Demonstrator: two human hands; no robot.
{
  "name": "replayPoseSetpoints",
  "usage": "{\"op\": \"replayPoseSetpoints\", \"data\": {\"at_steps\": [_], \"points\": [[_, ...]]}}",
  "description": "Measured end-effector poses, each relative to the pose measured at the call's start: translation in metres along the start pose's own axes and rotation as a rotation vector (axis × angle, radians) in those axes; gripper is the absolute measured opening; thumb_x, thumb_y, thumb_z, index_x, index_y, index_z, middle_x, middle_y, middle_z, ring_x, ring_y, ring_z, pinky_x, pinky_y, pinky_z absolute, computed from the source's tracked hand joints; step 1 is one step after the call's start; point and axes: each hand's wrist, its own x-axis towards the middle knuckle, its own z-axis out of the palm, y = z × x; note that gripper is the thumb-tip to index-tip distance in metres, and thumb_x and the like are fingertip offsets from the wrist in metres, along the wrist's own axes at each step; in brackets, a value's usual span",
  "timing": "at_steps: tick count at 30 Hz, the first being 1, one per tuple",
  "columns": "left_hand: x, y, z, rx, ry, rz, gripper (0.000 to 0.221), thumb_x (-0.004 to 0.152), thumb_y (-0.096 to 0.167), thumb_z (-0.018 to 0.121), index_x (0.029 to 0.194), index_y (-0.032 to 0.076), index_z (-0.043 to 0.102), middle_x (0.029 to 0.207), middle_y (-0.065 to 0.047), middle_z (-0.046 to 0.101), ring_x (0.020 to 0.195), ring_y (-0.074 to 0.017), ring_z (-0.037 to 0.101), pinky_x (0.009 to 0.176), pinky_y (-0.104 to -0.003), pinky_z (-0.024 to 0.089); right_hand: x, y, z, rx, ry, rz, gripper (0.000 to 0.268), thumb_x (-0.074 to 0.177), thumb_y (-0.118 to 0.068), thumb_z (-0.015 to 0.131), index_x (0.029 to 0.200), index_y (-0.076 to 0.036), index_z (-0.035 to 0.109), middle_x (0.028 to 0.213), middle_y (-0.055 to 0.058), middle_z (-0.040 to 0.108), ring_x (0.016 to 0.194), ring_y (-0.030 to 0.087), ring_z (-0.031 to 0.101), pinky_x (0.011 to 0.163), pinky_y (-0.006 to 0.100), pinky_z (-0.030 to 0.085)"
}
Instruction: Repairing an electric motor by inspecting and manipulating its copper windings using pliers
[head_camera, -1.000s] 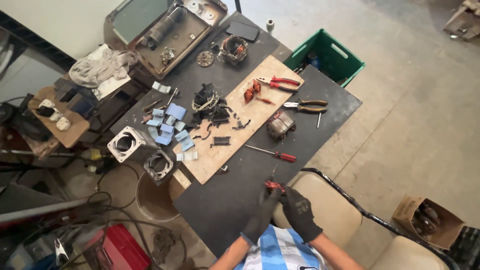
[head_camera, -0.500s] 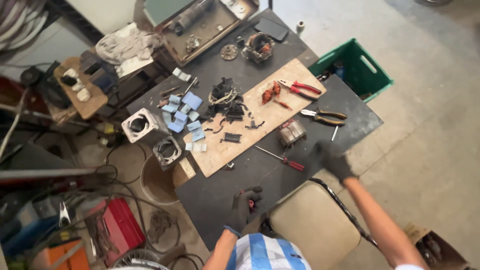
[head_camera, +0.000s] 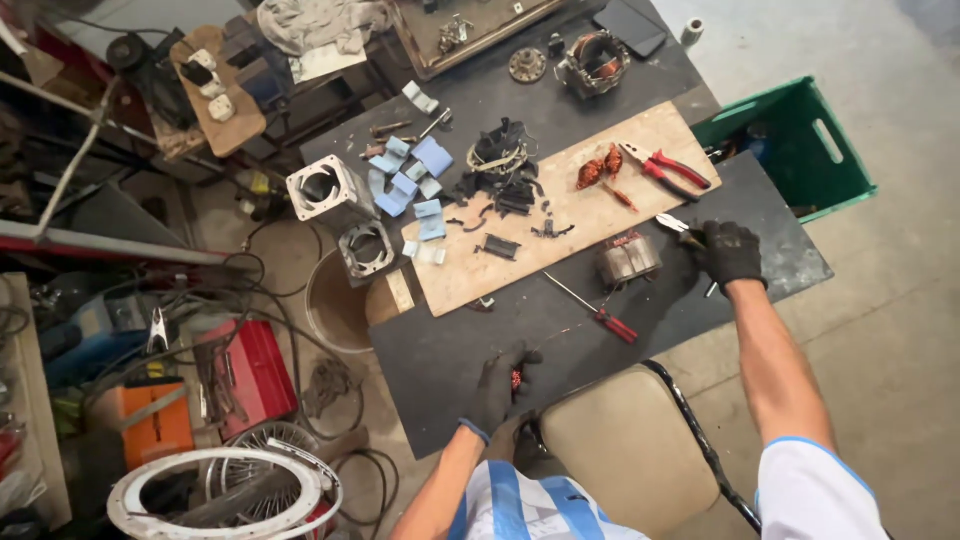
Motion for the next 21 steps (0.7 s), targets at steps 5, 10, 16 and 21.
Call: {"op": "replayPoseSetpoints", "data": {"at_steps": [5, 10, 16, 21], "points": [[0.008, -0.013, 0.001, 0.039, -0.06, 0.025, 0.037, 0.09, 0.038, 0.066, 0.095, 0.003, 0.08, 0.063, -0.009, 0.062, 0.052, -0.0124, 0.061, 0.044, -0.021, 0.049, -0.042, -0.024, -0.112, 0.355, -0.205, 0.104, 0.039, 0.094, -0.034, 0.06, 0.127, -0.013, 0.067, 0.106, 0.017, 0.077, 0.103, 0.045, 0.074, 0.085, 0.058, 0.061], [-0.023, 0.0, 0.007, 0.042, -0.077, 0.021, 0.032, 0.088, 0.033, 0.066, 0.095, 0.004, 0.079, 0.067, -0.007, 0.065, 0.054, -0.0112, 0.062, 0.047, -0.02, 0.054, -0.162, -0.097, -0.235, 1.243, 0.069, 0.372, 0.026, 0.094, -0.021, 0.057, 0.113, -0.005, 0.051, 0.091, 0.022, 0.059, 0.078, 0.037, 0.057, 0.068, 0.048, 0.042], [0.001, -0.018, 0.003, 0.134, -0.136, 0.12, 0.031, 0.087, 0.032, 0.066, 0.094, 0.005, 0.078, 0.07, -0.012, 0.067, 0.057, -0.0182, 0.064, 0.047, -0.028, 0.052, -0.291, -0.151, -0.167, 1.618, -0.271, 0.267, 0.035, 0.103, -0.028, 0.048, 0.095, 0.002, 0.064, 0.069, 0.023, 0.069, 0.054, 0.031, 0.069, 0.041, 0.035, 0.049], [-0.01, -0.016, 0.009, 0.012, -0.142, 0.097, 0.027, 0.089, 0.03, 0.063, 0.089, 0.006, 0.074, 0.062, -0.01, 0.063, 0.048, -0.0141, 0.059, 0.044, -0.021, 0.044, -0.347, -0.207, -0.172, 1.777, -0.619, 0.447, 0.043, 0.098, -0.033, 0.064, 0.118, 0.005, 0.064, 0.112, 0.03, 0.072, 0.1, 0.044, 0.072, 0.082, 0.056, 0.06]]}}
